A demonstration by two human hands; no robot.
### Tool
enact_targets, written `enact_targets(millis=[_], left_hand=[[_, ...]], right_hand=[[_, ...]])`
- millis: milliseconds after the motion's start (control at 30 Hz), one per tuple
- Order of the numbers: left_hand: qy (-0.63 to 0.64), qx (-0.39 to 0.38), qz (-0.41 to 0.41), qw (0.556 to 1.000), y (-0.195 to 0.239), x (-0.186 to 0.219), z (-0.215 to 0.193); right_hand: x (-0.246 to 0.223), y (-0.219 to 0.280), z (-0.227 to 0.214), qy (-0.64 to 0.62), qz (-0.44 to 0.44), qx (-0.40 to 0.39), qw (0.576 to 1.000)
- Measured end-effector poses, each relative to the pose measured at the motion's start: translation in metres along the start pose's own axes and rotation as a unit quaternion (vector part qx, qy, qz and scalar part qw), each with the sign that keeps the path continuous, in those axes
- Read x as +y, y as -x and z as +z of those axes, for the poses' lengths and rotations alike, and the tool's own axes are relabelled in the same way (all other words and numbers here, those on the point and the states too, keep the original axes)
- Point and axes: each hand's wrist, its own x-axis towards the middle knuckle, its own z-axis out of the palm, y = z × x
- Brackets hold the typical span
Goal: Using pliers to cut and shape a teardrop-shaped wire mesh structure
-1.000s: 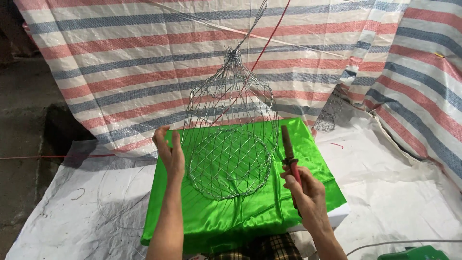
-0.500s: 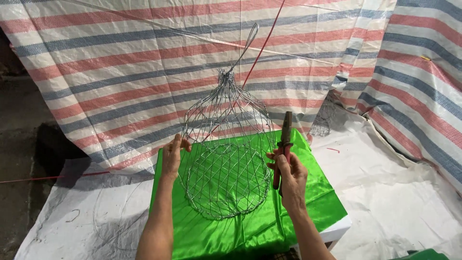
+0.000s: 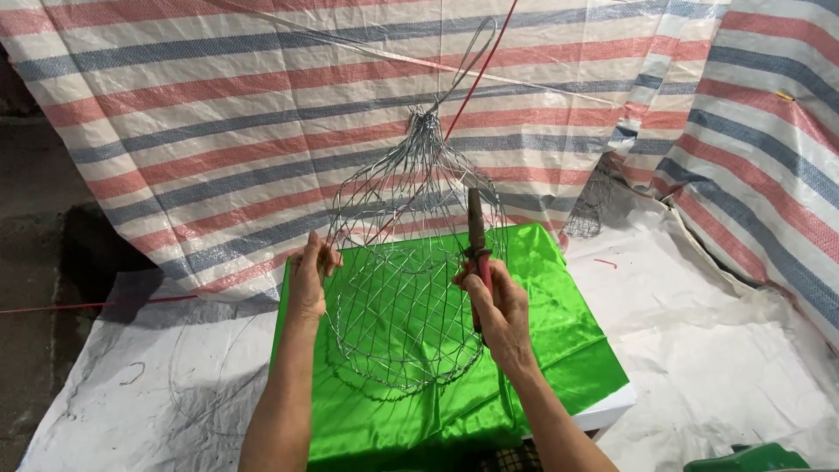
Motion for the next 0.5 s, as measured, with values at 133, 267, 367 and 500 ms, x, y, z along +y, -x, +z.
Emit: enact_targets(millis=[133, 267, 367, 500], left_hand=[[0.026, 0.025, 0.031, 0.999, 0.01, 0.025, 0.006], [0.044, 0.059, 0.063, 0.995, 0.028, 0.052, 0.017], [0.046, 0.086, 0.088, 0.991, 0.048, 0.067, 0.034], [0.022, 0.142, 0.115, 0.983, 0.073, 0.056, 0.056]], right_hand=[[-0.022, -0.013, 0.008, 0.028, -0.077, -0.003, 0.997], [-0.026, -0.037, -0.004, 0.102, -0.159, -0.001, 0.982], [-0.009, -0.06, -0.019, 0.147, -0.198, 0.028, 0.969], [-0.041, -0.054, -0.012, 0.212, -0.245, 0.104, 0.94]])
